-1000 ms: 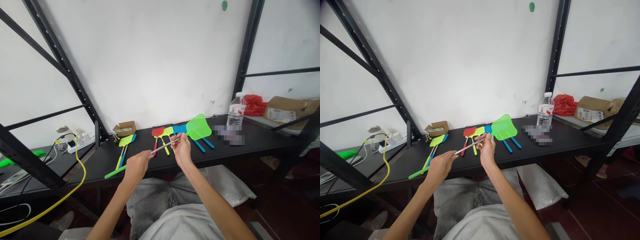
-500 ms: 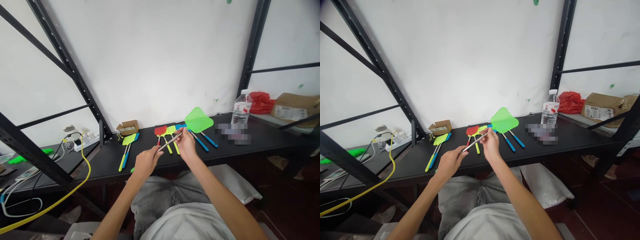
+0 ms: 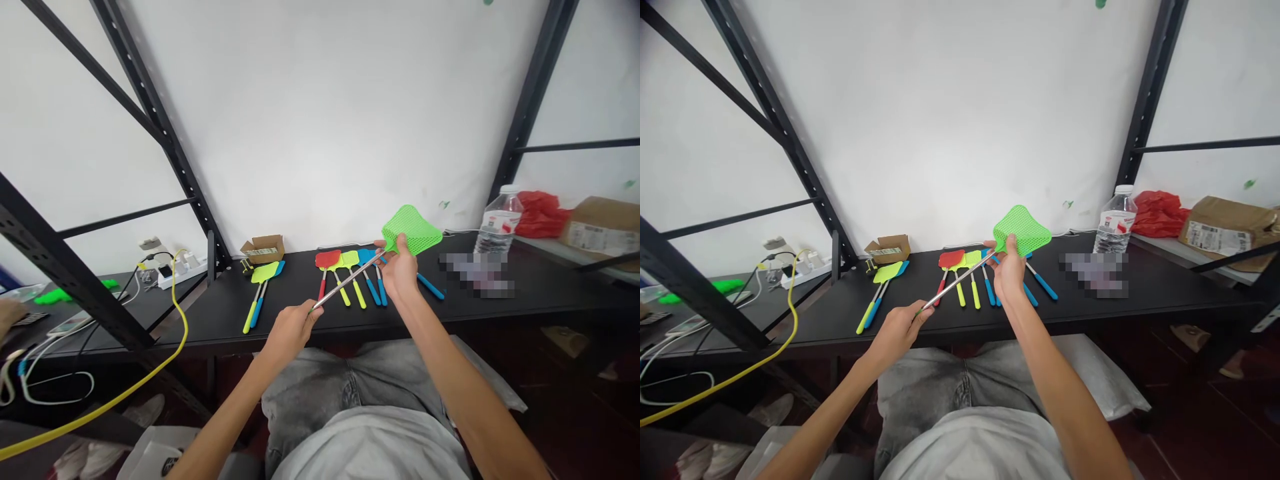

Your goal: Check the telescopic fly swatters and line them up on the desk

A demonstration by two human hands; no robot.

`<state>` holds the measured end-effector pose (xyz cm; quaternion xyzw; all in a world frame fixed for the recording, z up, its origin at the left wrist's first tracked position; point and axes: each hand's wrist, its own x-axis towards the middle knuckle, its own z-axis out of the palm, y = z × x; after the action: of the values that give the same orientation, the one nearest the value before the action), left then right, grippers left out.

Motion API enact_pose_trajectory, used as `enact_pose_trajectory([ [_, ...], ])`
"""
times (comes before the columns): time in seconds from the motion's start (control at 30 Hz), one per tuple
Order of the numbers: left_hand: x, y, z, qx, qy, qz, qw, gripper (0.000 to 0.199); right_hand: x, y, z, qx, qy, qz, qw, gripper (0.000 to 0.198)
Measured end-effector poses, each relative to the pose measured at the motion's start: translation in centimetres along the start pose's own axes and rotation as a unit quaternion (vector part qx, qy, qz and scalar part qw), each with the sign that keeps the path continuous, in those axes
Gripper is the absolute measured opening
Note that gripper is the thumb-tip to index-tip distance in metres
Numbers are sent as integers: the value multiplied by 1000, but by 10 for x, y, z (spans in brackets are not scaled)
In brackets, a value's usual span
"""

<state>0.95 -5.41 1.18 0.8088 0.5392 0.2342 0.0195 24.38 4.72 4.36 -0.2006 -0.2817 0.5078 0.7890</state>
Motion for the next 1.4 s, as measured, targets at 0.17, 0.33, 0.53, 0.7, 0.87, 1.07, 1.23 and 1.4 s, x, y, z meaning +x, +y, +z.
enact_pose_trajectory([
  [0.17, 2, 5, -2, -7, -2, 2, 1000, 36, 1, -5, -1, -2, -5, 8, 1000, 39],
  [0.33, 17, 29, -5, -51, 16, 15, 998, 37, -29, 13, 19, -12, -44, 48, 998, 39],
  [0.53, 29, 38, 3, -136, 24, -11, 990, 42, -47, 36, 25, -28, -101, 64, 992, 35],
  [0.7, 37, 3, 13, -208, 68, -83, 972, 31, -45, 44, 5, -143, -143, 110, 973, 34],
  [0.87, 57, -22, 16, -60, 81, -155, 983, 49, -50, 49, -18, -271, -147, -34, 951, 37],
  [1.07, 78, -22, 30, 77, 53, -233, 968, 45, -52, 52, -31, -309, -143, -65, 938, 34],
  [1.23, 83, -20, 36, 94, 36, -244, 965, 39, -53, 52, -31, -306, -140, -66, 939, 33],
  [1.4, 81, -23, 38, 140, 32, -231, 962, 33, -56, 50, -30, -303, -143, -70, 940, 30],
])
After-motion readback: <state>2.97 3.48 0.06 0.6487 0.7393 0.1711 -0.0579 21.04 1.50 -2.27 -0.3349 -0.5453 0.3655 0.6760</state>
